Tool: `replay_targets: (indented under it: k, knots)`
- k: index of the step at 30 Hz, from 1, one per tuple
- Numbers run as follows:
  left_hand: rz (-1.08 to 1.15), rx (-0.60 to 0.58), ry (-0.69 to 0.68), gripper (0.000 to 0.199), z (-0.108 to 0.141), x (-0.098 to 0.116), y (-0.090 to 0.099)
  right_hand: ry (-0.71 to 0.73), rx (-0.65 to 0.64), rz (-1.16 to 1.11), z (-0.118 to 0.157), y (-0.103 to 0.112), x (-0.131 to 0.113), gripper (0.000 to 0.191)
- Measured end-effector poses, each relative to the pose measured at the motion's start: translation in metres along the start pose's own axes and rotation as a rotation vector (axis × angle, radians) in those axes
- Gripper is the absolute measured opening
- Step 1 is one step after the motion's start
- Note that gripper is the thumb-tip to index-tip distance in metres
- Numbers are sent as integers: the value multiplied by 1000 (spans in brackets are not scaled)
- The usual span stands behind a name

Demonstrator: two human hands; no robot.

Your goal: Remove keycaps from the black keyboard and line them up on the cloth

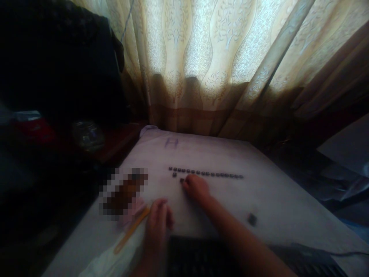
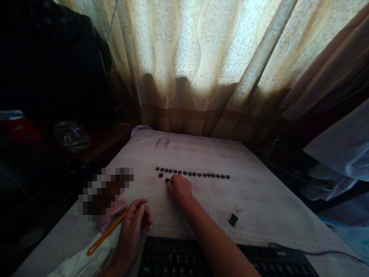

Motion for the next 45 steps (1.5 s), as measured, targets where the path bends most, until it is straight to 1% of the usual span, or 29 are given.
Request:
replay_targets:
  k: [3,6,9,12,17,19,22,25,29,32,34,36,40,42,45]
  knots:
    - [-7,-3,11,34,0,-1,0,-10,-7,5,-7,-3,3,22]
    - [-16,-12,6,34,0,0,0,-7,-19,-8,-7,-2,9,21]
    - [-12,-23,12,33,-1,-1,0,7,-21,-26,-7,1,14,31]
    - [-9,-30,11,32,-1,-2,-1,66,-38,-32,-9,3,13,39]
    - [-31,-39,1,32,-2,-4,-1,104,-58,0,-12,2,4,26]
    - [-30,-42,11,33,-2,-4,-1,107,-63,17,-13,2,1,26]
    - [-16,-50,18,32,-1,-3,-2,86,-74,46,-14,5,2,33]
    - [-17,-48,17,33,0,-2,-2,28,-83,79,-16,8,5,40]
    - [-30,-44,18,33,0,-2,-2,-41,-83,109,-18,11,14,39]
    - [-40,-46,23,32,0,-3,-2,-46,-83,109,-17,13,23,39]
    - [-43,-47,18,31,0,-3,-2,-18,-79,98,-16,14,29,38]
    - [-44,-53,6,29,0,-2,-3,47,-75,77,-14,15,32,34]
    - [-48,-63,-3,29,0,-2,-3,223,-104,41,-12,15,31,44]
    - [-44,-55,0,30,0,-2,-3,284,-126,37,-13,14,29,38]
    - [-46,-53,5,31,1,-1,-3,318,-133,36,-14,13,27,29]
Point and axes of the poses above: each hand's wrist, its own z-axis away from the middle knuckle, its own y-axis out of the back of the hand, x = y × z, the point moved 3 cm from there along -z, towards the middle knuckle, and after that the axes turned 3 degrees about -x, right-handed, at the moved point
